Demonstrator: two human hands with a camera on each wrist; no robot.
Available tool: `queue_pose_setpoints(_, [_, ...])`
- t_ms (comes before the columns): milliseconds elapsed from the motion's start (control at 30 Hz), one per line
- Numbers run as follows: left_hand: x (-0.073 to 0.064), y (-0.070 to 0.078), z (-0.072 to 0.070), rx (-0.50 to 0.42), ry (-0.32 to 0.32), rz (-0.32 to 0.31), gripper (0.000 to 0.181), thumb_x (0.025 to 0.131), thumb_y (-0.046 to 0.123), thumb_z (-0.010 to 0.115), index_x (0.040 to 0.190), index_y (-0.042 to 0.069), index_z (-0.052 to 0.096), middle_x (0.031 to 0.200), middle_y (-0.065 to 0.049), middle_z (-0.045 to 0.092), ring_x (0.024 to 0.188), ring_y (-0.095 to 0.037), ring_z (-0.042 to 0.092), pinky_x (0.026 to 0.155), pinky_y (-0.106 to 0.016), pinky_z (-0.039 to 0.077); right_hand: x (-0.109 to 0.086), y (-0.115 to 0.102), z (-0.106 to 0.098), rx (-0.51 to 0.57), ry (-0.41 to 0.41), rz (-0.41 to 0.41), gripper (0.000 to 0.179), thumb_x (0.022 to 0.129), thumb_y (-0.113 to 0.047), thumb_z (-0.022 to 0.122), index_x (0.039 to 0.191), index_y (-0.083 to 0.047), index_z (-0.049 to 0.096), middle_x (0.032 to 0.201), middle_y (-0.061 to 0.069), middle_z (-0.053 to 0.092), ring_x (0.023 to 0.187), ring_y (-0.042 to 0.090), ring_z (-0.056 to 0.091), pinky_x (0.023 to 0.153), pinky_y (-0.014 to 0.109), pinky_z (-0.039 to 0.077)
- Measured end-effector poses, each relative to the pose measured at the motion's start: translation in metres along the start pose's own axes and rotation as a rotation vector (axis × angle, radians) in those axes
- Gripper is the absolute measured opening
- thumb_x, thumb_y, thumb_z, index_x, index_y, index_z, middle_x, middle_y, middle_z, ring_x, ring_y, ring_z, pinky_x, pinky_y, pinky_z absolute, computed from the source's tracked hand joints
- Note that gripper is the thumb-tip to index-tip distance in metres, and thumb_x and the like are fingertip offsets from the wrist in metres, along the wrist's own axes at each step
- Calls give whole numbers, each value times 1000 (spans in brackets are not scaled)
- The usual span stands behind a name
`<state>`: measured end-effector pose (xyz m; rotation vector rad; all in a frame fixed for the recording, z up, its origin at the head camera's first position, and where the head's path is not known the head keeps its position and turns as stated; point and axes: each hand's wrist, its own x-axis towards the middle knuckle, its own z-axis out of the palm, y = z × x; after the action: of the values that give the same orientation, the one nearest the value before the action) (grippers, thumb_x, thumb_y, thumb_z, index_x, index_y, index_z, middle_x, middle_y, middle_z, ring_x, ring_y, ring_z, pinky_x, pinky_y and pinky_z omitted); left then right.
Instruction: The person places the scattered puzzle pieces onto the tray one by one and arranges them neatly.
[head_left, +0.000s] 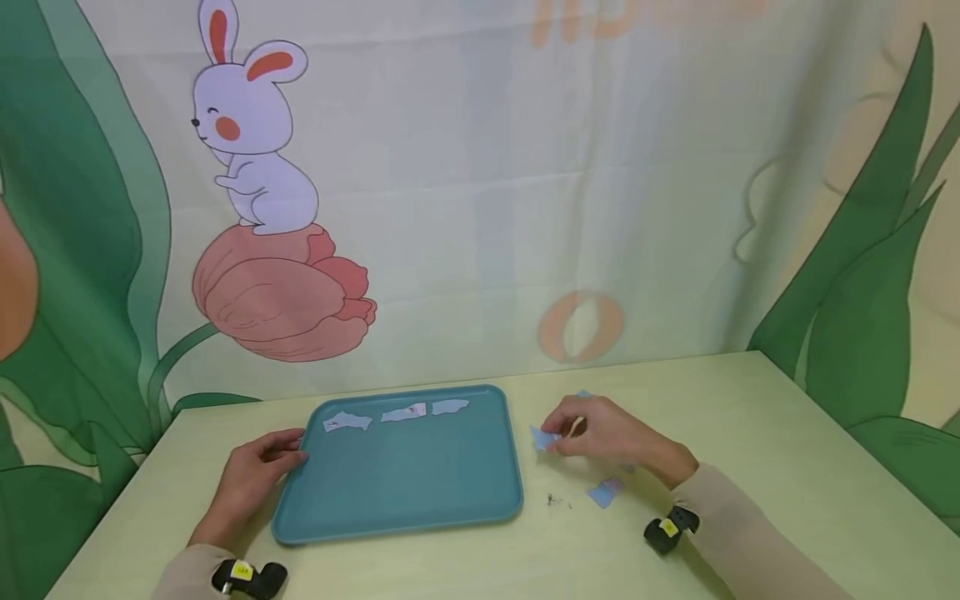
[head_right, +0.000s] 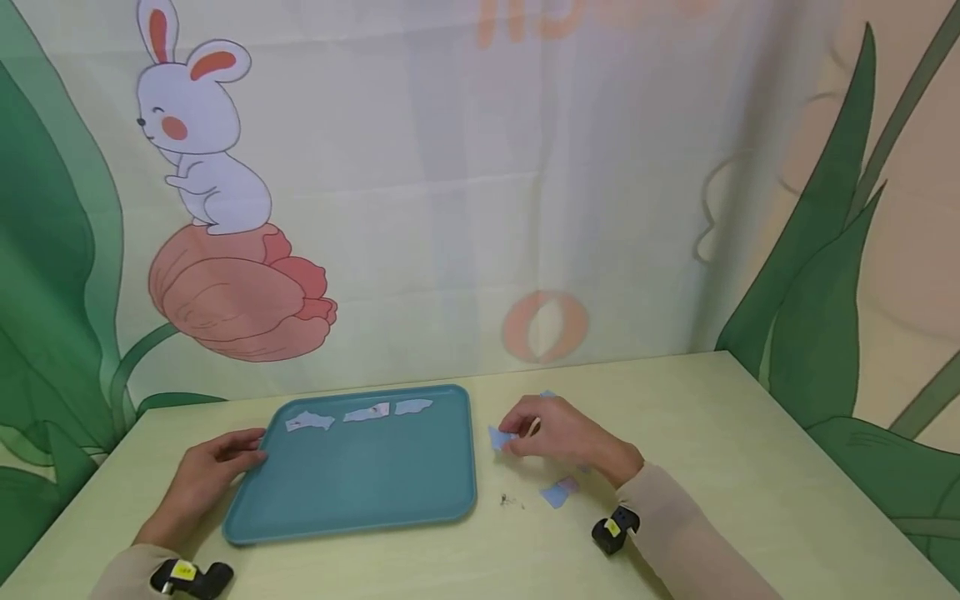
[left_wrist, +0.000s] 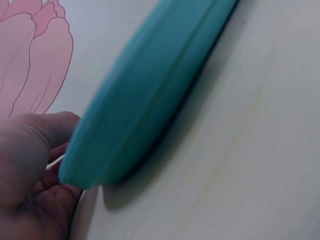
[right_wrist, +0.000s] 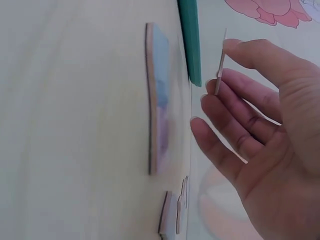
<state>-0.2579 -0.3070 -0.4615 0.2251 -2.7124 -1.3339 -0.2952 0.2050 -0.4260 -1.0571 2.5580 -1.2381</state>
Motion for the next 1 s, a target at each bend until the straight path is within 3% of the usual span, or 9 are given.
queue_pose_setpoints(467, [-1, 4, 1, -6, 1, 1, 46, 104, 12, 68, 146, -6, 59, 131, -26, 66, 119, -39, 63, 100, -46, 57, 32, -2, 3, -19, 81, 38, 23, 96, -17, 81, 115, -5, 76, 101, -1, 72, 92, 20, 69, 82, 31, 60])
queue_pose_setpoints(1000, [-3, 1, 0, -29, 9, 2, 46, 104, 10, 68, 145, -7, 58, 131, -27, 65, 121, -41, 62, 104, -51, 54, 79, -5, 12, -125, 37, 20, 22, 96, -18, 80, 113, -5, 77, 104, -1, 70, 93, 16, 66, 84, 33, 58])
